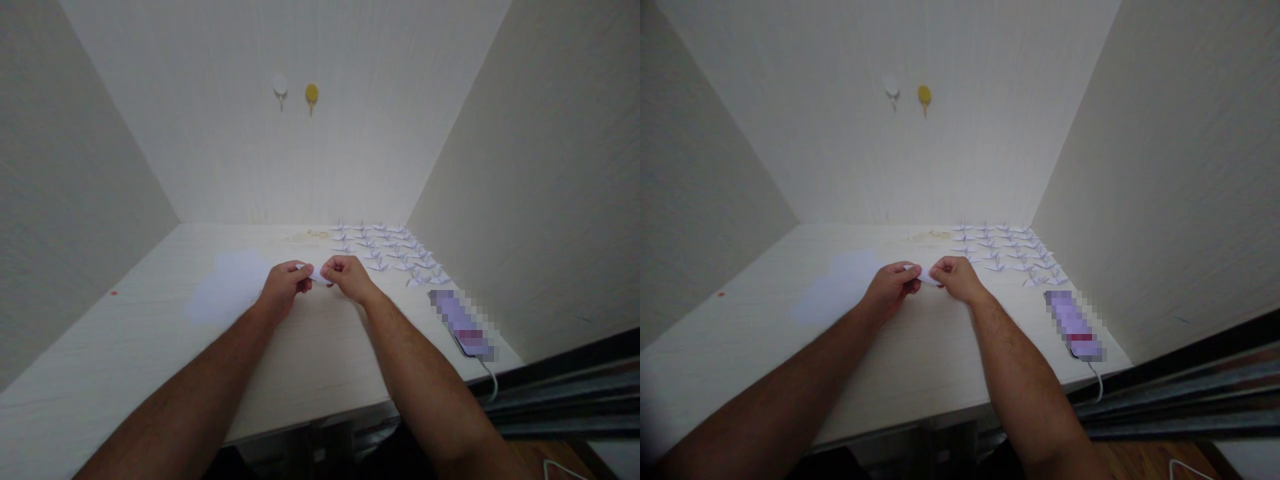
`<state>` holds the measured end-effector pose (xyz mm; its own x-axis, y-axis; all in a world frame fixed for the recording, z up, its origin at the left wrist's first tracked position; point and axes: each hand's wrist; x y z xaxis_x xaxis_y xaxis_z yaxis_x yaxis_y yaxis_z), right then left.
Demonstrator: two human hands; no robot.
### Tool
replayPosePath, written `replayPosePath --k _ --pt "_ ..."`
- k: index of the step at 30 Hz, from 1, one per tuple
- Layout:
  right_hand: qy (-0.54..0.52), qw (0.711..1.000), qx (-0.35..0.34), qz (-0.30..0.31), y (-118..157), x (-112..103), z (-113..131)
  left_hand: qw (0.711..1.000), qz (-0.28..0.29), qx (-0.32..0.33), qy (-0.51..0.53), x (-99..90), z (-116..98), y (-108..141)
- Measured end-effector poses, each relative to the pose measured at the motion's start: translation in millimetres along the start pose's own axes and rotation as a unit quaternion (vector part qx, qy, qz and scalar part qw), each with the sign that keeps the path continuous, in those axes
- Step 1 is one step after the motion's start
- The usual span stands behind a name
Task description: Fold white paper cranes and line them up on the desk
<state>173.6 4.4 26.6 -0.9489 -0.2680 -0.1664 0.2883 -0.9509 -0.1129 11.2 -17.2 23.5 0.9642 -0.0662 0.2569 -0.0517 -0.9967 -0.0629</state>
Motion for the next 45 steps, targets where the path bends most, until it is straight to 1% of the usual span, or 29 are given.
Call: replayPosePath --k 2,5,8,10,12,15,18,21,23,24,26,30,33,37,41,45 --pt "-0.024 1.0 -0.006 -0.003 -1 0 -3 0.999 0.016 -0.033 0.026 -2.5 -2 -1" --pt "-0.037 0.998 -0.036 -0.021 -2 0 -6 0.988 0.035 -0.117 0.09 -5.6 -5 -3" --pt "0.007 0.994 -0.1 -0.047 -3 -1 -5 0.976 0.048 -0.19 0.097 -5.7 -7 -3" --pt "0.059 0.985 -0.151 -0.065 -2 -2 -3 0.973 0.053 -0.204 0.091 -4.4 -7 -2" --pt "0.098 0.976 -0.183 -0.073 -2 -2 -3 0.98 0.055 -0.174 0.084 -2.8 -6 -1" --pt "0.106 0.975 -0.179 -0.083 -2 0 -4 0.99 0.045 -0.106 0.075 -1.6 -4 0" --pt "0.064 0.984 -0.132 -0.105 -2 4 -6 0.994 0.017 -0.061 0.085 -1.6 0 -2" --pt "0.03 0.991 -0.073 -0.107 -1 8 -6 0.995 -0.05 -0.023 0.082 -0.3 4 -4" --pt "0.034 0.993 -0.052 -0.097 -1 10 -5 0.994 -0.08 0.0 0.073 1.6 6 -4" --pt "0.037 0.994 -0.047 -0.091 -1 10 -4 0.994 -0.082 0.011 0.067 2.6 6 -4" --pt "0.042 0.994 -0.045 -0.086 -1 9 -2 0.996 -0.069 0.032 0.043 4.1 8 -3" --pt "0.079 0.99 -0.067 -0.1 0 8 -1 0.995 -0.038 0.065 -0.063 2.6 8 -3" --pt "0.12 0.985 -0.083 -0.096 1 8 -1 0.986 -0.037 0.08 -0.143 -0.9 4 -3" --pt "0.151 0.981 -0.084 -0.087 2 7 -3 0.975 -0.036 0.074 -0.206 -3.5 -1 -3" --pt "0.198 0.97 -0.104 -0.099 3 6 -6 0.972 -0.017 0.061 -0.228 -2.0 -5 0" --pt "0.272 0.944 -0.157 -0.106 3 6 -7 0.976 -0.027 0.039 -0.213 0.2 -6 1"
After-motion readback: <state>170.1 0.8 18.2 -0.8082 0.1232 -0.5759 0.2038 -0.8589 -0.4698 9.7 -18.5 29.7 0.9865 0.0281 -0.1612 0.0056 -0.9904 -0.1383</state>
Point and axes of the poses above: each hand's wrist, its own y-axis away from the middle knuckle, its own x-axis out of the palm, z = x × y, and after that the axes turned 3 degrees about x, right-handed
